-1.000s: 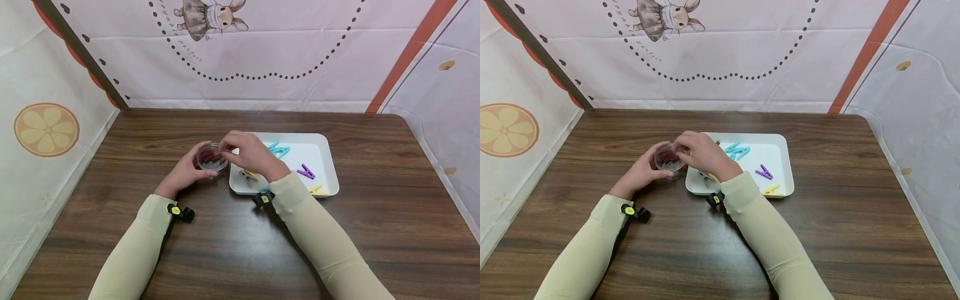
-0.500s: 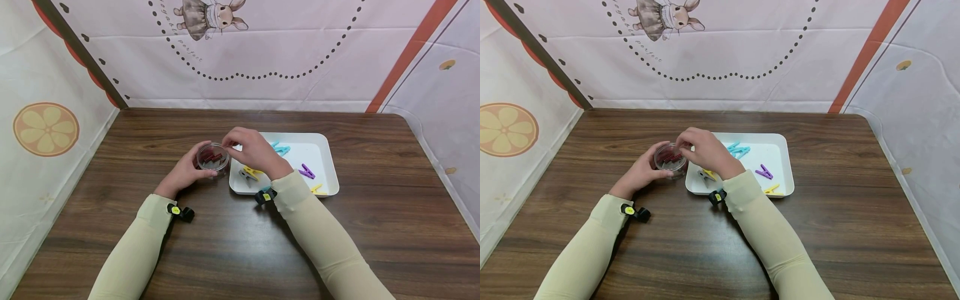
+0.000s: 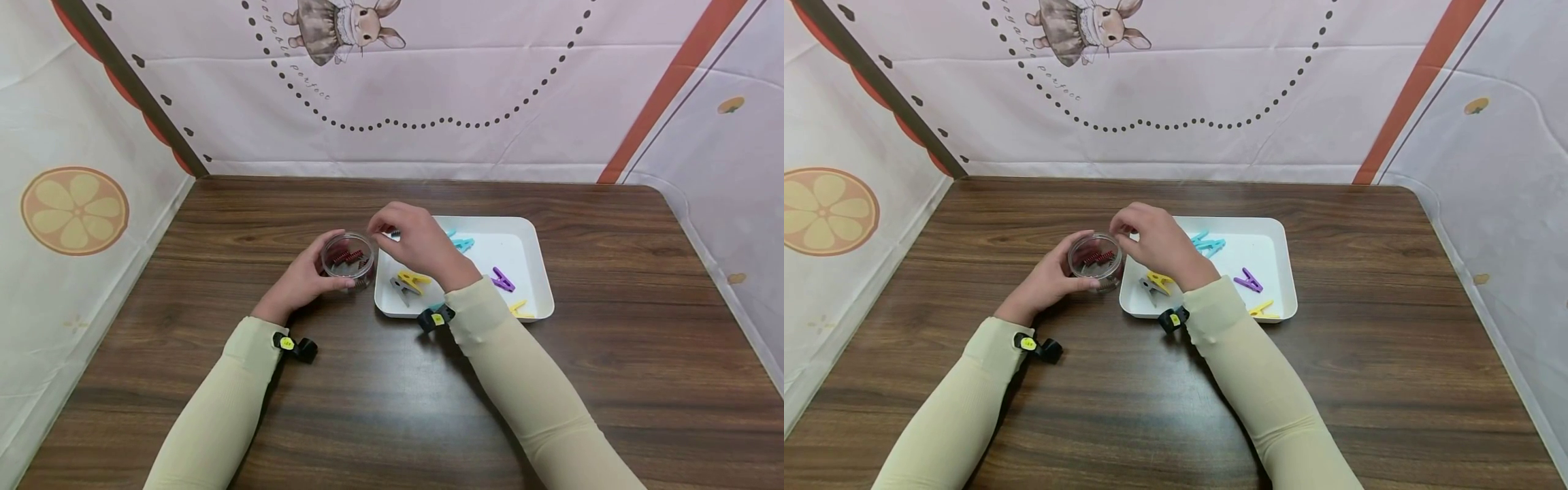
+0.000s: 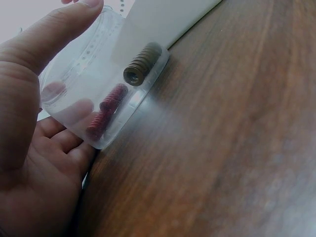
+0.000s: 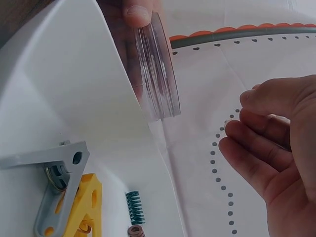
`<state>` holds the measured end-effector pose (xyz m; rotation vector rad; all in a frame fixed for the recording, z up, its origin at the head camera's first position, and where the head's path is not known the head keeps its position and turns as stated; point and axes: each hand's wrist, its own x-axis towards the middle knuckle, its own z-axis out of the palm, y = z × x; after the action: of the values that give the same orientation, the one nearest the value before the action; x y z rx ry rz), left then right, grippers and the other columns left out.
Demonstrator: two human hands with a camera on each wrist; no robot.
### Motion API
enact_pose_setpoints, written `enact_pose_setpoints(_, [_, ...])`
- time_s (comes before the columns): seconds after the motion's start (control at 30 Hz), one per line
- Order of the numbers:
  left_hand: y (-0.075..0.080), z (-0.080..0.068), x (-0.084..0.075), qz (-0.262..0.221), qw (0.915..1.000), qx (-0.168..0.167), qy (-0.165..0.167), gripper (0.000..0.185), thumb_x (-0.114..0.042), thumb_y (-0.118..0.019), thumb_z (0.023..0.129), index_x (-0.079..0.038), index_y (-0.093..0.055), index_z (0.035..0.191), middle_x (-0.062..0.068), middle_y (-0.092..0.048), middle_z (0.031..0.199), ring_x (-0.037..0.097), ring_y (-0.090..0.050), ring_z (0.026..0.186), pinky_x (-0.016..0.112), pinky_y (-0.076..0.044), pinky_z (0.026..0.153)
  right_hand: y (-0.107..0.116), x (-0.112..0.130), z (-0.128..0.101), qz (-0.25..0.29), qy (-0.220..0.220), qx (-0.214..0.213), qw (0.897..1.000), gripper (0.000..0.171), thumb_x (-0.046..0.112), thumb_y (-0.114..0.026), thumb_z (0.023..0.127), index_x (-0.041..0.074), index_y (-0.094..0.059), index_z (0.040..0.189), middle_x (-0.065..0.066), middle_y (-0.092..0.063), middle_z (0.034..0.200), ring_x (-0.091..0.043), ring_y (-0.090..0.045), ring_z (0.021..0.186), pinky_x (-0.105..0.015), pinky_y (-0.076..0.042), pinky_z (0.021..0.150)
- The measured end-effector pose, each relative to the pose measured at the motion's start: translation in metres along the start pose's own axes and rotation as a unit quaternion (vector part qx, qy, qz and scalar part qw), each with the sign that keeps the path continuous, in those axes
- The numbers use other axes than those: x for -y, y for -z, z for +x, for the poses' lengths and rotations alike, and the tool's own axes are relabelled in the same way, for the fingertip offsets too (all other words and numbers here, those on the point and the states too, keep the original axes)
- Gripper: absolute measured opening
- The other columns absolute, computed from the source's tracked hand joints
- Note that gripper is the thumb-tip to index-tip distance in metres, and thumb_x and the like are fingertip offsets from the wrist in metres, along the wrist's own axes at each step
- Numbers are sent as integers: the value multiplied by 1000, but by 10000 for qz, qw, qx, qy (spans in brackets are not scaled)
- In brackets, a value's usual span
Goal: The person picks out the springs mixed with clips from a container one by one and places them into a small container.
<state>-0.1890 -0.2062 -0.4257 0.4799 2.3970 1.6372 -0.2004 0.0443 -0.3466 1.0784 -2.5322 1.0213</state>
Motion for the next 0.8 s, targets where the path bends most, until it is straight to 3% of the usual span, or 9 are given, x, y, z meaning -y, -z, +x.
enact_pose_setpoints(0.23, [0, -1, -1, 98, 9999, 1, 59, 89, -31, -87, 71, -30, -36, 144, 2, -49, 144, 19, -50, 128, 46, -37, 109, 3, 0, 0, -40, -153, 18, 9999, 10, 12, -64, 92, 8, -69, 100, -3, -68, 100, -18, -65, 92, -35, -54, 85])
enact_pose_setpoints(0.53, [0, -2, -8, 67, 9998, 85, 181, 90, -22, -86, 74, -24, -33, 147, 7, -46, 147, 24, -47, 132, 47, -34, 112, 3, -2, -1, -88, -320, 47, 9994, 12, 14, -63, 94, 9, -69, 102, -3, -68, 102, -18, -65, 93, -34, -53, 86])
enact_pose_setpoints(0.8, [0, -1, 0, 113, 9999, 34, 18, 89, -26, -87, 72, -28, -35, 145, 5, -48, 145, 21, -50, 129, 46, -37, 109, 6, -3, -2, -30, -540, 52, 9985, 11, 16, -62, 95, 12, -69, 102, -1, -67, 104, -14, -63, 93, -33, -53, 85])
